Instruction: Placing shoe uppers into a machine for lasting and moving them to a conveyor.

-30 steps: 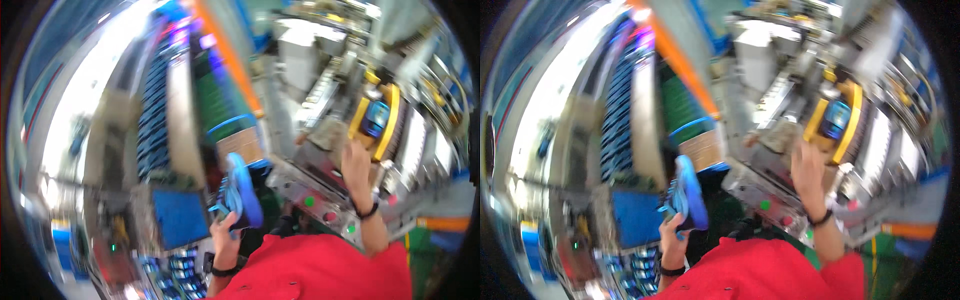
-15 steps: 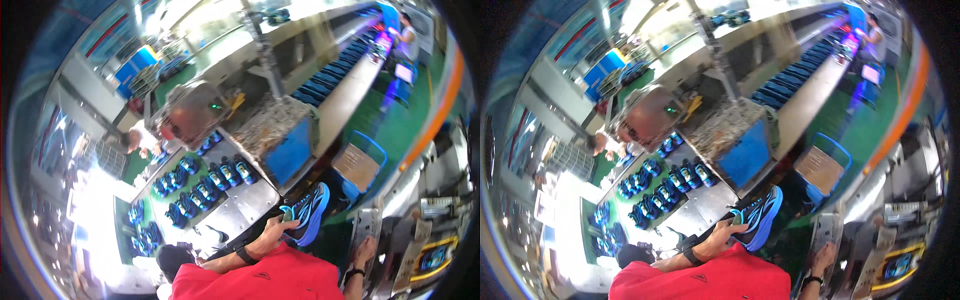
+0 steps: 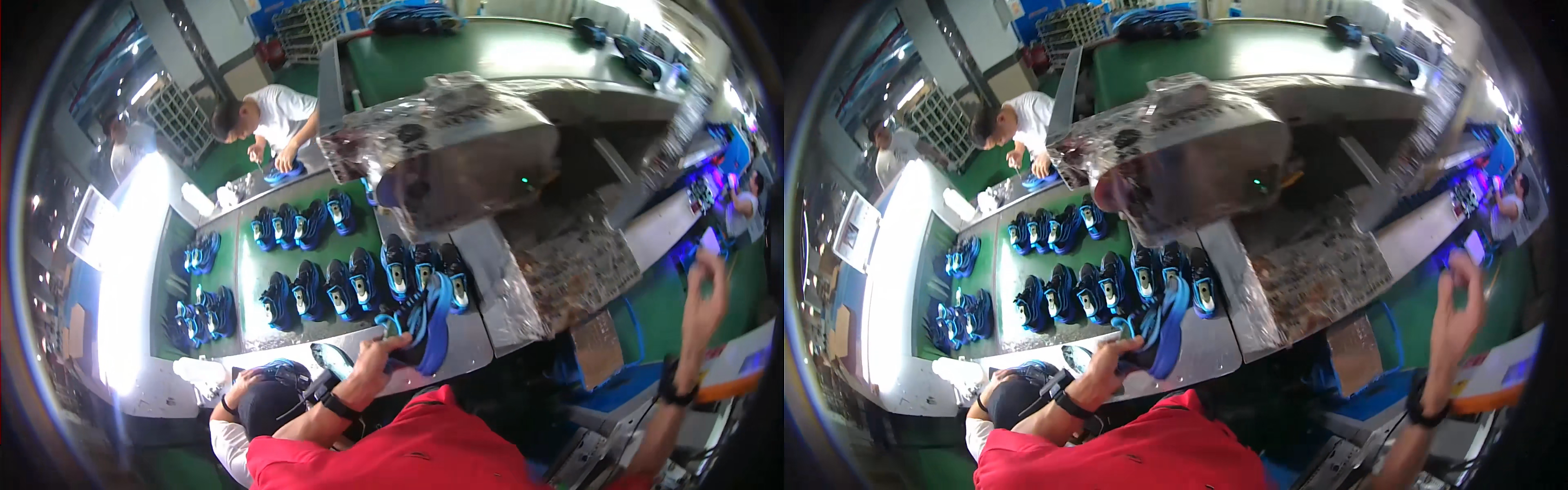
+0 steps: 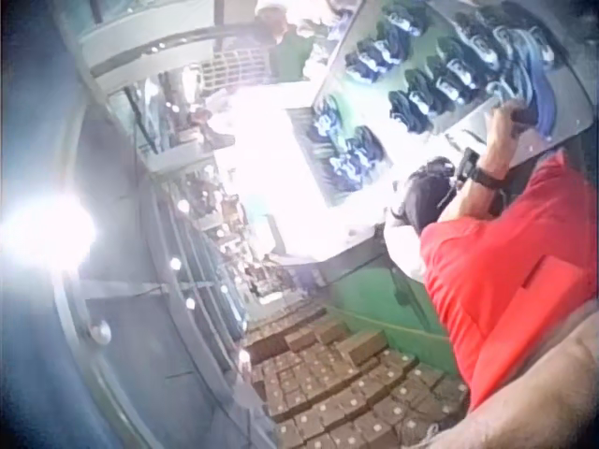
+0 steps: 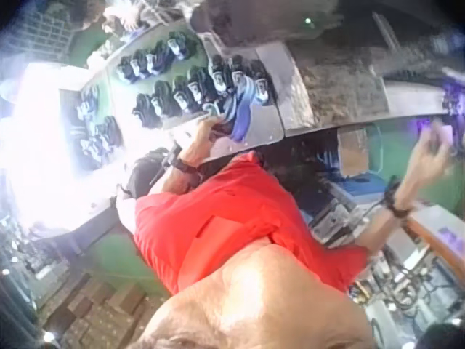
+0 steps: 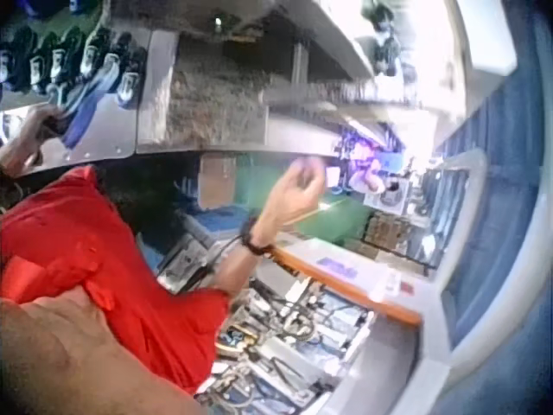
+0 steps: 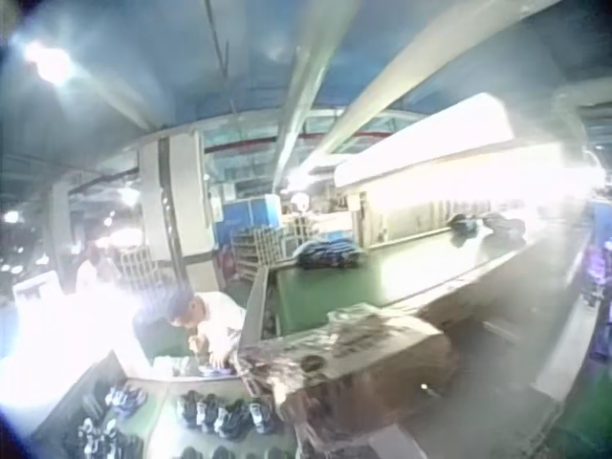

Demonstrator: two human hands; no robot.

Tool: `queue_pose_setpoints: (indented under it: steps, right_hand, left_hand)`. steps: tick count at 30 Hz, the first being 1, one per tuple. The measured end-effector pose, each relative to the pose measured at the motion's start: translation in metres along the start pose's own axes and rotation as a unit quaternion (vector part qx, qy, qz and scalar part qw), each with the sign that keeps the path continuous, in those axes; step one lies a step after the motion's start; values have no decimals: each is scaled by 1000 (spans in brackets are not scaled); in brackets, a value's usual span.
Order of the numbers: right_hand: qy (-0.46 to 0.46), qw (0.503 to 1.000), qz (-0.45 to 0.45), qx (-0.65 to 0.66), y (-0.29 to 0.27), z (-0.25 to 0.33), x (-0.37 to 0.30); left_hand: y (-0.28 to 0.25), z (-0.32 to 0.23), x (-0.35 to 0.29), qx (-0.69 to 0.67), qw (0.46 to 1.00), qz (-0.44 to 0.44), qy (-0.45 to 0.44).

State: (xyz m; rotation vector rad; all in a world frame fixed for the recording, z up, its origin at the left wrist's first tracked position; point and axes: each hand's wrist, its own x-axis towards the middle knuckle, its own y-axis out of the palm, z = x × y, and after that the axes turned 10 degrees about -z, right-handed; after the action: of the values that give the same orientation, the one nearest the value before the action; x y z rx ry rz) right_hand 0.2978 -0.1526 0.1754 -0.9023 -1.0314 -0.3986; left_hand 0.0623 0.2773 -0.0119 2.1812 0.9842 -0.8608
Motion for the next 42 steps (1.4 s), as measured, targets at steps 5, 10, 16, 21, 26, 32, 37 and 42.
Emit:
queue_pose_setpoints:
  steps: [5, 10, 16, 21, 26, 32, 37, 42]
  right_hand:
    - [-188, 968, 124, 109, 190, 137, 198]
    - [-374, 908, 186, 39, 345, 238, 286]
    - [-414, 867, 270, 56, 452, 366, 279]
    - [-472, 853, 222, 5, 572, 336, 315]
    - [-433, 872, 225, -42, 584, 334, 353]
    - [-509, 824, 224, -115, 551, 366, 336]
    - [-461, 835, 283, -97, 553, 379, 331]
    - [-599, 795, 96, -1, 579, 289, 343]
  left_hand:
    - [-16, -97, 118, -58, 983, -147, 93]
    - [-36, -154, 312, -12, 961, -181, 210]
    - [-60, -188, 478, 164, 841, -345, 385]
    - [-43, -149, 547, 353, 746, -264, 500]
    - [-44, -119, 496, 264, 841, -253, 398]
    - [-9, -99, 353, -13, 954, -93, 285]
    - [-7, -70, 275, -3, 964, -91, 249]
    - [4, -69, 242, -108, 954, -61, 273]
